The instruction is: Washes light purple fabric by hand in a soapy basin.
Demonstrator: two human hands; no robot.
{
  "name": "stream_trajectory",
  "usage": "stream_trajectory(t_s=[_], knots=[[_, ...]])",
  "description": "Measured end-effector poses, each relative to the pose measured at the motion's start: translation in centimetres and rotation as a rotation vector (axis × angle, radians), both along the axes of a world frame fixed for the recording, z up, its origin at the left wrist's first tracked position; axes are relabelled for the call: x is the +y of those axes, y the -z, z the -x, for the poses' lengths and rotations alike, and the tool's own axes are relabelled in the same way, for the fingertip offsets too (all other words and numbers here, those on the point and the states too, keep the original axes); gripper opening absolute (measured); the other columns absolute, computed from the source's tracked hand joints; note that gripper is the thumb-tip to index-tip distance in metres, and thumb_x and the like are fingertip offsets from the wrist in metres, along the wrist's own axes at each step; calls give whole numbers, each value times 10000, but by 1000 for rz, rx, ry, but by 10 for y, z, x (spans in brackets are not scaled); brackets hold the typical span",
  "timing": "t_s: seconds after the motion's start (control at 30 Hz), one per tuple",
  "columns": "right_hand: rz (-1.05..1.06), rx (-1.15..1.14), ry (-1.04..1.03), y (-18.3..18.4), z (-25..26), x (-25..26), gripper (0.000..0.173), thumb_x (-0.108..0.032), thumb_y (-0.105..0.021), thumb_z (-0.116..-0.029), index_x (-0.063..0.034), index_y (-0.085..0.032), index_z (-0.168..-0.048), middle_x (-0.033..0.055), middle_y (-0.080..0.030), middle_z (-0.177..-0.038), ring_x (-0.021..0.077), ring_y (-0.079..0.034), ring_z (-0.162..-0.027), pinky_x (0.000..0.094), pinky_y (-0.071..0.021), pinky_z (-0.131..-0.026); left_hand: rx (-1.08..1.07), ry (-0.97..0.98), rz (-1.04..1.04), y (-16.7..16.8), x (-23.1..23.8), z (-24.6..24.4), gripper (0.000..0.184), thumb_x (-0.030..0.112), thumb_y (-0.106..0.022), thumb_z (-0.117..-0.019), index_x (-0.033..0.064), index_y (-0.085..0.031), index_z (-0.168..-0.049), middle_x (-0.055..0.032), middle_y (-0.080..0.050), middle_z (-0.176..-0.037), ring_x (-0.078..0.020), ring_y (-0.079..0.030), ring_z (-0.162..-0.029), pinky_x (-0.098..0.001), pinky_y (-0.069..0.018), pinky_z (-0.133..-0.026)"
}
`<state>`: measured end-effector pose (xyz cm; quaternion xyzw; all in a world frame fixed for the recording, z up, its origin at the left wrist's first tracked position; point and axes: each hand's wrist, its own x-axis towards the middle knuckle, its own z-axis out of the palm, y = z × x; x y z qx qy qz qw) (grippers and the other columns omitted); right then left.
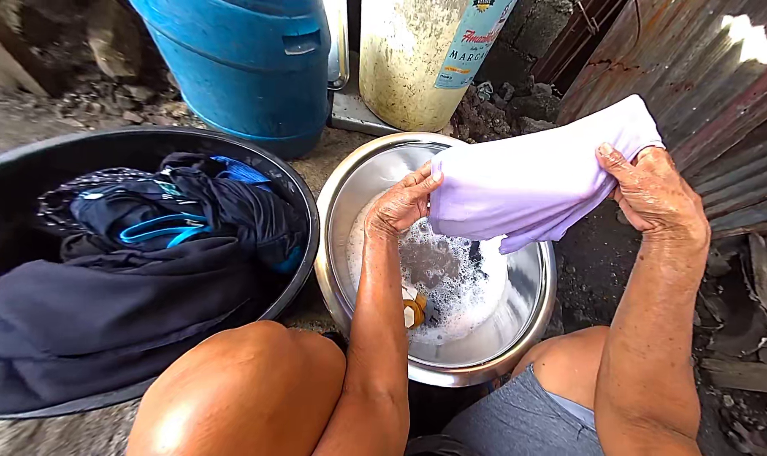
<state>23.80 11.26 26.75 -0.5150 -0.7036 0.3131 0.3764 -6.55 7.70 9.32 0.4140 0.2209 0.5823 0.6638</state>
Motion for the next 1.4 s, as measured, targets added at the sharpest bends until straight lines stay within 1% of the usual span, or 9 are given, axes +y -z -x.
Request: stream_trajectory(t_s=[0.1, 0.77, 0.87, 0.97, 1.03, 1.1, 1.23, 1.3, 1.4], knots=[[-11, -1, 8, -1, -2, 0, 458, -356, -661, -1008, -169, -470, -1379, -45, -657, -1143, 29, -685, -977, 261, -595, -864, 74, -40, 69, -13, 1, 1, 390, 109, -383, -1092, 149, -444, -1475, -62, -704, -1157, -179, -720, -962, -369, -622, -791], [-60, -257, -118, -1, -12, 5, 275, -361, -693, -973, -171, -609, -1154, -85, -688, -918, -27, -681, -783, 196, -591, -722, 29, -35, 180, -13, 4, -4, 336, 170, -352, -1113, 139, -519, -1403, -41, -715, -1081, -131, -717, -876, -310, -614, -756], [-110, -618, -249, 0, -14, 10, 357, -414, -625, -1002, -106, -704, -841, 19, -638, -692, 119, -589, -605, 385, -484, -582, 100, -18, 79, -26, 5, -15, 328, 161, -353, -1107, 106, -551, -1362, -16, -707, -1058, -96, -699, -880, -286, -599, -777], [-26, -789, -285, 8, 3, 17, 369, -362, -620, -1027, -108, -757, -797, 56, -721, -729, 209, -672, -672, 519, -520, -683, 289, 10, -125, -39, 8, -41, 300, 126, -389, -1088, 41, -633, -1240, -7, -692, -997, -57, -653, -874, -275, -562, -811], [33, -607, -350, 23, 21, 18, 264, -282, -625, -1030, -63, -759, -1089, 103, -757, -978, 240, -719, -878, 521, -570, -824, 439, 35, -237, -46, 9, -59, 266, 104, -422, -1087, 8, -668, -1119, -13, -670, -910, -39, -615, -812, -256, -534, -771], [187, -321, -550, 54, 39, 19, 458, -304, -470, -1062, -73, -550, -1449, 92, -662, -1343, 190, -649, -1182, 429, -548, -986, 575, 52, -293, -45, 10, -68, 267, 102, -452, -1081, -4, -695, -1045, -17, -654, -863, -32, -577, -777, -250, -498, -752], [576, 131, -707, 138, 50, 37, 496, -635, -620, -926, -173, -694, -1091, -52, -739, -978, 63, -697, -895, 308, -596, -802, 611, -10, -239, -31, 14, -52, 276, 143, -502, -1071, 37, -664, -874, 10, -598, -719, -40, -546, -663, -242, -464, -641], [538, 156, -685, 154, 49, 46, 275, -375, -595, -1008, -144, -704, -906, -50, -715, -827, 44, -667, -767, 273, -569, -728, 653, -57, -168, -26, 13, -33, 246, 151, -532, -1058, 34, -652, -878, 3, -579, -715, -56, -532, -657, -260, -453, -638], [376, 231, -559, 146, 52, 47, 258, -199, -504, -1051, -134, -696, -891, -49, -692, -810, 39, -644, -741, 267, -570, -719, 576, 19, -113, -12, 7, -11, 206, 145, -551, -1044, 54, -665, -899, 24, -610, -732, -39, -565, -668, -239, -489, -648]])
